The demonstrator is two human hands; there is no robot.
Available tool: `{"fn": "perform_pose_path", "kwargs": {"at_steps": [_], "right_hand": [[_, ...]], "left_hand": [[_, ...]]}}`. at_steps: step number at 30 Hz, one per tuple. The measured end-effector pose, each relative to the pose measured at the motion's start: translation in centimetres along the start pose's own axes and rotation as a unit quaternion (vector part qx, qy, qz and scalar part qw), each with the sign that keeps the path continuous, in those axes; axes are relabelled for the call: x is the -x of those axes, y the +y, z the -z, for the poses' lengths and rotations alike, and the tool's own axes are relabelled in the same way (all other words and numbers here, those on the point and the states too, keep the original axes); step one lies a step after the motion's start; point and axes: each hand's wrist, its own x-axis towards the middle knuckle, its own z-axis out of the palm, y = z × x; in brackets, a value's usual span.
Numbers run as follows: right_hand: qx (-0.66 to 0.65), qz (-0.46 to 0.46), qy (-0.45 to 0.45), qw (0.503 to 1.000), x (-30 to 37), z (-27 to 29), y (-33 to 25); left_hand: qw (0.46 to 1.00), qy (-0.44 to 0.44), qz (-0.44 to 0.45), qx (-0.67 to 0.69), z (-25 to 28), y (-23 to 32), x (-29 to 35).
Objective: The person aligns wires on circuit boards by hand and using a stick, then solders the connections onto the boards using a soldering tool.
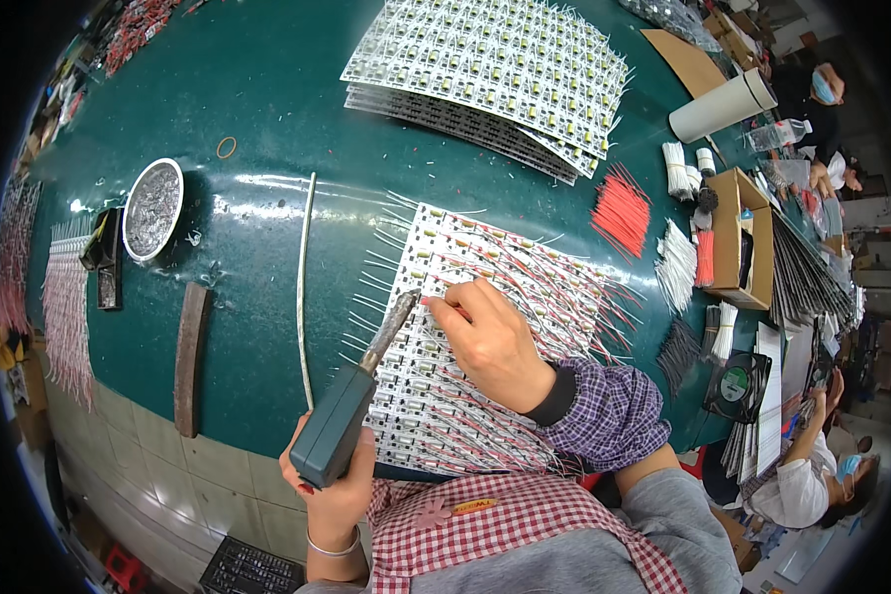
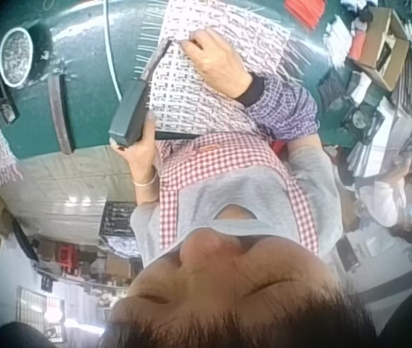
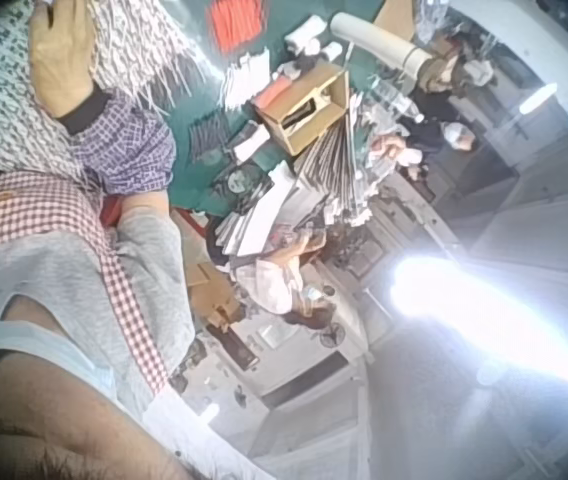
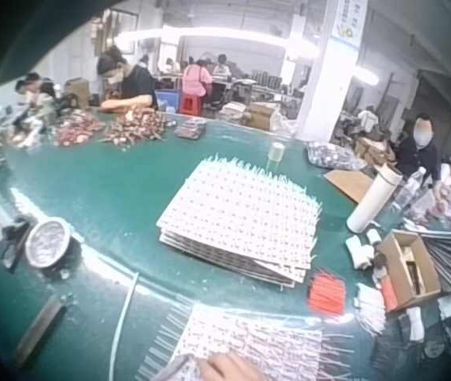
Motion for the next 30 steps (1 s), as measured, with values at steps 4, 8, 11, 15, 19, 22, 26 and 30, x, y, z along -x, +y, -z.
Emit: {"fn": "perform_pose_path", "kwargs": {"at_steps": [4, 8, 11, 15, 19, 22, 26, 30], "right_hand": [[0.000, -0.008, 0.003, 1.000, 0.2, -0.1, 0.0], [0.000, -0.007, -0.004, 1.000, 0.2, 0.0, 0.0], [-0.003, -0.007, 0.003, 1.000, 0.2, 0.0, -0.1], [0.010, -0.014, -0.003, 1.000, 0.4, 0.5, -0.3], [0.020, -0.042, -0.025, 0.999, 1.3, 3.6, -0.6], [0.063, -0.078, -0.017, 0.995, 2.0, 7.0, -1.3], [0.060, -0.073, 0.037, 0.995, 1.8, 8.0, -2.6], [-0.033, -0.031, 0.015, 0.999, 0.8, 3.9, -3.0]], "left_hand": [[0.999, 0.019, 0.048, 0.005, 0.3, -0.9, 1.2], [0.998, 0.030, 0.057, -0.014, 0.7, -1.7, 1.9], [0.997, 0.021, 0.077, -0.012, 0.6, -2.1, 2.3], [0.996, 0.040, 0.079, -0.031, 0.6, -2.2, 2.7], [0.993, 0.050, 0.110, -0.006, 1.0, -2.0, 2.8], [0.989, 0.083, 0.119, 0.035, 1.1, -1.9, 2.6], [0.992, 0.082, 0.091, 0.038, 1.1, -1.9, 2.1], [0.992, 0.050, 0.103, 0.049, 1.6, -2.2, 2.6]]}}
